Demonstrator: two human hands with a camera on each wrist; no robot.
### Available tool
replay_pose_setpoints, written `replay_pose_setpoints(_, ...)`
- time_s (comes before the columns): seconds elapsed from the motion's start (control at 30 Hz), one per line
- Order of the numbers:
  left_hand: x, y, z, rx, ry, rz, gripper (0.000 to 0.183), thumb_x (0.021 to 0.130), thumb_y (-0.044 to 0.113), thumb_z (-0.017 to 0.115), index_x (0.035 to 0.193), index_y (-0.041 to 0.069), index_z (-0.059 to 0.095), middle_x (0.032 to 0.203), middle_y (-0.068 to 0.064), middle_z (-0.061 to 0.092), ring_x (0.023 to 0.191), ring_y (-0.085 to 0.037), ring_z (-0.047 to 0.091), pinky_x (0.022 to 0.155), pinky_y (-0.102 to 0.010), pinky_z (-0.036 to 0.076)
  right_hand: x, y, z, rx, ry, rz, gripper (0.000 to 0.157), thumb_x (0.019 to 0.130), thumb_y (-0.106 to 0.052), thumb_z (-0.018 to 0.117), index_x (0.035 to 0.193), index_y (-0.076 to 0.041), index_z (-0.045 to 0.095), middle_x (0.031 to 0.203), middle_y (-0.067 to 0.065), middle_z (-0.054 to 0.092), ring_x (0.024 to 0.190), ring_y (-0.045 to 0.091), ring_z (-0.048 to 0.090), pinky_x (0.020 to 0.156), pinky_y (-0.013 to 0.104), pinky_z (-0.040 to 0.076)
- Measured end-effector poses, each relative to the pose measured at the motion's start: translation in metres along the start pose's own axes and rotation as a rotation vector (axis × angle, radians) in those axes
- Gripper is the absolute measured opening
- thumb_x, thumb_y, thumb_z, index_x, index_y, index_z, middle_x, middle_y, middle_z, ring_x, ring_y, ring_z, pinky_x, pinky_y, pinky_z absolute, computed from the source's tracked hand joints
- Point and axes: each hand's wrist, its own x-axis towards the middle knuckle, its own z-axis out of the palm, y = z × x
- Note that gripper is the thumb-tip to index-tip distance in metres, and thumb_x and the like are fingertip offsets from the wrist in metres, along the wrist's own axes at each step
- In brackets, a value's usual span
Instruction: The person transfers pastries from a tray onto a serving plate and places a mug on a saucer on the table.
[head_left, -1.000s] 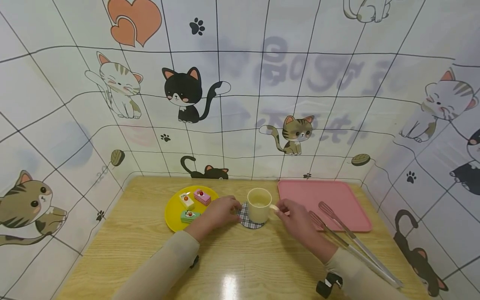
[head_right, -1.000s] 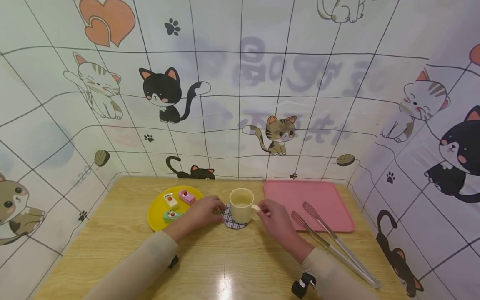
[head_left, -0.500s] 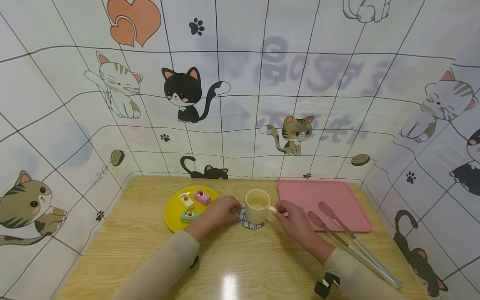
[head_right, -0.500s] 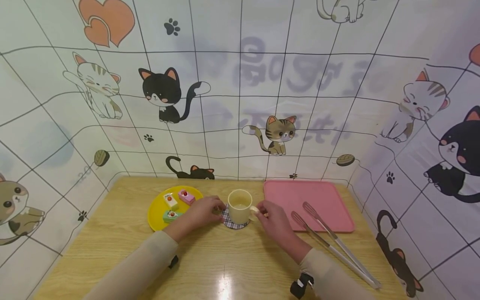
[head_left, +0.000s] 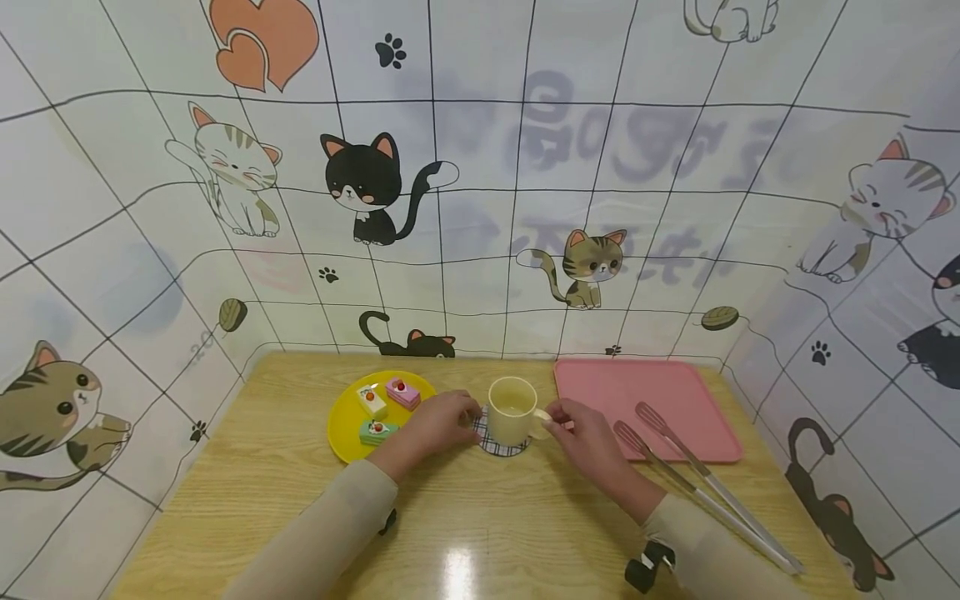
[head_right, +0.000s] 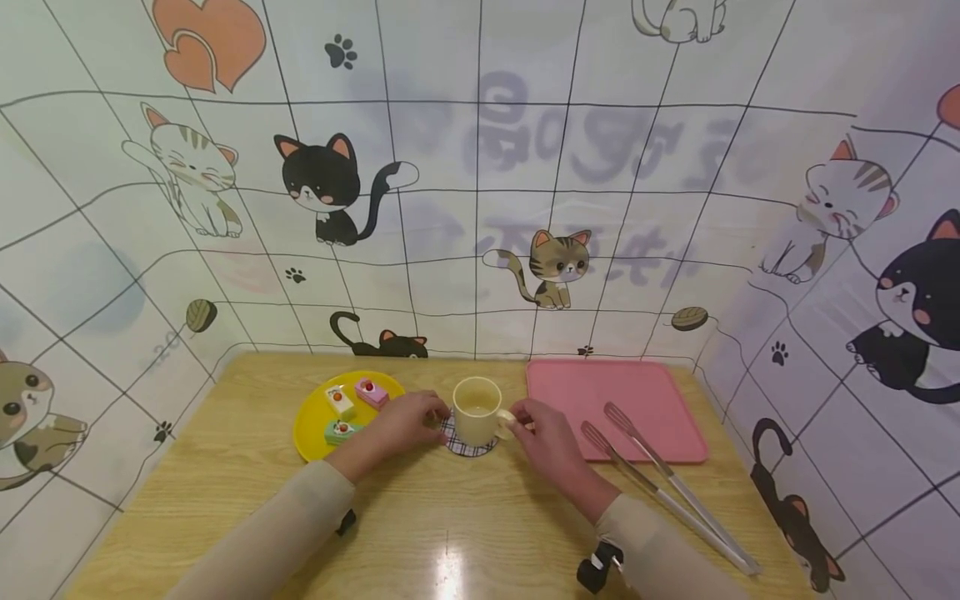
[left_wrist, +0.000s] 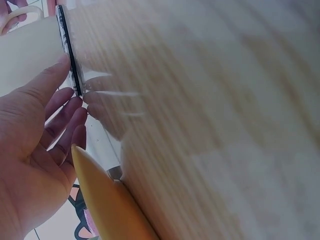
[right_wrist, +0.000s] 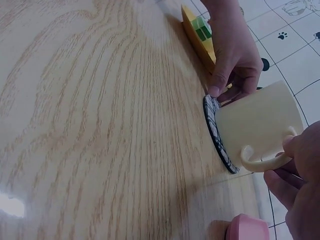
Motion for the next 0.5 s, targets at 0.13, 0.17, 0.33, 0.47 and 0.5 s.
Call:
replay_pose_setpoints(0.13, -0.0007, -0.0011, 0.0, 0.004, -0.001, -0.002, 0.037, 0.094, 0.034, 0.092, 0.125, 0.017, 0.081, 0.117, 0.003, 0.074, 0.102, -0.015, 0.065, 0.1, -0.038, 0.059, 0.0001, -0.001, 0.0015, 0.011, 0.005, 0.013, 0.007, 0.104, -0.011, 0.08, 0.109, -0.012, 0.077, 0.102, -0.002, 0.078, 0.101, 0.018, 0.074, 0.09, 0.044, 0.066)
replay_pose_setpoints(0.17, -0.0005, -0.0013, 0.0001, 0.006, 0.0, -0.002, 0.037, 0.094, 0.034, 0.092, 0.125, 0.018, 0.081, 0.116, 0.003, 0.074, 0.102, -0.016, 0.065, 0.1, -0.038, 0.059, 0.0001, -0.0013, 0.0016, 0.011, 0.007, 0.016, 0.007, 0.104, -0.011, 0.08, 0.109, -0.011, 0.077, 0.102, -0.002, 0.078, 0.101, 0.018, 0.074, 0.09, 0.044, 0.066)
replay_pose_setpoints(0.33, -0.0009, -0.0005, -0.0005, 0.015, 0.002, -0.004, 0.038, 0.094, 0.034, 0.092, 0.126, 0.017, 0.081, 0.117, 0.003, 0.074, 0.103, -0.016, 0.065, 0.1, -0.038, 0.059, 0.0004, -0.0025, 0.0019, 0.005, 0.009, 0.027, 0.007, 0.103, -0.011, 0.08, 0.109, -0.011, 0.077, 0.102, -0.002, 0.078, 0.1, 0.016, 0.074, 0.089, 0.042, 0.066)
replay_pose_setpoints(0.47, -0.0015, 0.0, -0.0014, 0.017, 0.0, 0.001, 0.039, 0.094, 0.033, 0.092, 0.126, 0.017, 0.08, 0.117, 0.002, 0.074, 0.103, -0.017, 0.065, 0.099, -0.038, 0.059, 0.0006, -0.0031, 0.0026, 0.01, 0.006, 0.035, 0.007, 0.103, -0.011, 0.081, 0.109, -0.011, 0.077, 0.101, -0.002, 0.078, 0.099, 0.016, 0.073, 0.088, 0.04, 0.066)
replay_pose_setpoints(0.5, -0.0016, 0.0001, -0.0015, 0.016, -0.001, 0.001, 0.039, 0.093, 0.033, 0.092, 0.126, 0.017, 0.08, 0.117, 0.002, 0.074, 0.102, -0.017, 0.065, 0.099, -0.038, 0.059, 0.0008, -0.0032, 0.003, 0.01, 0.005, 0.037, 0.007, 0.103, -0.011, 0.081, 0.109, -0.011, 0.077, 0.101, -0.003, 0.078, 0.099, 0.015, 0.073, 0.088, 0.04, 0.065)
